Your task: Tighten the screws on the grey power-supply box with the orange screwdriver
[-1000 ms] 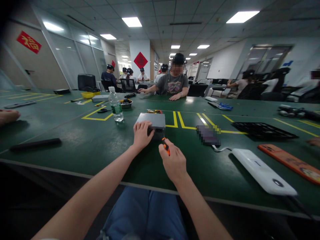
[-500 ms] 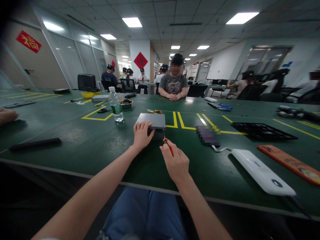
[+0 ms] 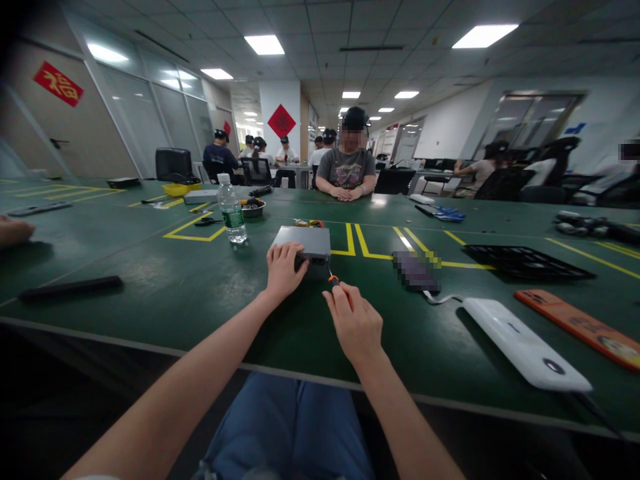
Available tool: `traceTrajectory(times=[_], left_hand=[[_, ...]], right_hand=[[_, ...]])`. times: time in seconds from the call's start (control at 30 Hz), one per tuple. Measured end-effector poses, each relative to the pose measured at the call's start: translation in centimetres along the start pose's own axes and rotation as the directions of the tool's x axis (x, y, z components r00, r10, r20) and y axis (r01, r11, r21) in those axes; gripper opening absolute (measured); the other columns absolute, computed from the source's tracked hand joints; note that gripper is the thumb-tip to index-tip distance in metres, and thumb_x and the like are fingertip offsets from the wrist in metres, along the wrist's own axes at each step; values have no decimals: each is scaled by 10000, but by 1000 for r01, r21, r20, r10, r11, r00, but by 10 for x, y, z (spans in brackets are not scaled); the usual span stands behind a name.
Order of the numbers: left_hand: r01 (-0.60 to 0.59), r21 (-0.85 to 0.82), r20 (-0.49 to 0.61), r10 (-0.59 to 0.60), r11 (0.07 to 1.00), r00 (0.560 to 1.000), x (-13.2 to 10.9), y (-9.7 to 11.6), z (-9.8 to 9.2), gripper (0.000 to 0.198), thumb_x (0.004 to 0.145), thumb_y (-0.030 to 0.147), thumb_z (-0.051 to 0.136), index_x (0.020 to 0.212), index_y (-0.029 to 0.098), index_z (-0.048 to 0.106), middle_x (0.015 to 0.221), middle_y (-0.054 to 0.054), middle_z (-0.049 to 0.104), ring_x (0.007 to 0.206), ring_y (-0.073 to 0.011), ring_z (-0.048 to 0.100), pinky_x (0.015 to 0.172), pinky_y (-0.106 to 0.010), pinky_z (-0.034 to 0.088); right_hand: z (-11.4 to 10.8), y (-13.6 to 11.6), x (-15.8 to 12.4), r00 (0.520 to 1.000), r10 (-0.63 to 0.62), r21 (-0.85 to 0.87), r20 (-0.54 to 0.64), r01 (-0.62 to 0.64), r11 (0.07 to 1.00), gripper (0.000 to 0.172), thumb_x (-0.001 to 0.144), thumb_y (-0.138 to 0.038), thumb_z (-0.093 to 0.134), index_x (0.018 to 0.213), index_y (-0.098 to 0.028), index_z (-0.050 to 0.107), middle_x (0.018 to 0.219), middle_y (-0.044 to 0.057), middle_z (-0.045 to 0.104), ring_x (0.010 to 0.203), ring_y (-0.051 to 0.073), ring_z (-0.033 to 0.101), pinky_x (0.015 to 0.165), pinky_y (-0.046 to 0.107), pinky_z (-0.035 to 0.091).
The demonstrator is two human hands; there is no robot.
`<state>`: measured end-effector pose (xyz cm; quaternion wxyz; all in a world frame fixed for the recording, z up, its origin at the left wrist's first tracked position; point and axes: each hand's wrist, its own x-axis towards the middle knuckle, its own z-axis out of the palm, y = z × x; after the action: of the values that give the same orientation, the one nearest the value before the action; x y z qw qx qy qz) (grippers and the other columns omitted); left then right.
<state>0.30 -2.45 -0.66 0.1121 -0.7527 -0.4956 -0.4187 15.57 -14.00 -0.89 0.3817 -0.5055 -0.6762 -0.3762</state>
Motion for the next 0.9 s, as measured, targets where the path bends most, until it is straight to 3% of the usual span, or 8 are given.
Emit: traceTrajectory(times=[0.17, 0.27, 0.5, 0.73, 0.9], left_hand=[[0, -4, 1, 0, 1000, 1000, 0, 0, -1, 270, 801, 300, 477, 1064, 249, 510, 1205, -34, 529, 1168, -216, 407, 1061, -409, 191], [3, -5, 2, -3, 1000, 1000, 0, 0, -1, 272, 800, 303, 480, 1065, 248, 509, 1206, -32, 528, 1169, -216, 405, 1063, -408, 190], [1, -4, -4, -1, 1000, 1000, 0, 1, 0, 271, 796, 300, 485, 1060, 242, 506, 1199, -36, 532, 1167, -218, 405, 1058, -409, 194], [-3, -7, -4, 3, 1000, 1000, 0, 0, -1, 271, 801, 302, 476, 1066, 249, 502, 1195, -29, 534, 1166, -212, 408, 1062, -403, 194], [-9, -15, 17, 10, 1000, 1000, -1, -2, -2, 302, 792, 290, 476, 1092, 252, 493, 1210, -36, 523, 1176, -217, 399, 1063, -410, 193]], right_hand=[[2, -5, 1, 999, -47, 58, 17, 46, 997, 134, 833, -173, 467, 960, -170, 510, 1083, 112, 580, 944, 177, 572, 764, 284, 454], [3, -5, 1, 996, -83, 23, 16, 82, 996, 107, 837, -160, 470, 932, -187, 513, 1024, 74, 612, 858, 146, 596, 726, 249, 450], [2, 6, -1, 992, 122, 55, -22, -121, 991, 103, 819, -246, 533, 899, -184, 509, 883, 33, 634, 722, 128, 601, 597, 211, 423], [1, 10, 4, 956, 288, 270, -59, -263, 926, 138, 827, -245, 511, 952, -190, 496, 903, 47, 617, 810, 149, 598, 692, 251, 467], [-2, 7, 7, 941, 326, 403, -87, -266, 876, 135, 819, -250, 511, 944, -202, 495, 927, 52, 612, 860, 164, 589, 737, 299, 478]])
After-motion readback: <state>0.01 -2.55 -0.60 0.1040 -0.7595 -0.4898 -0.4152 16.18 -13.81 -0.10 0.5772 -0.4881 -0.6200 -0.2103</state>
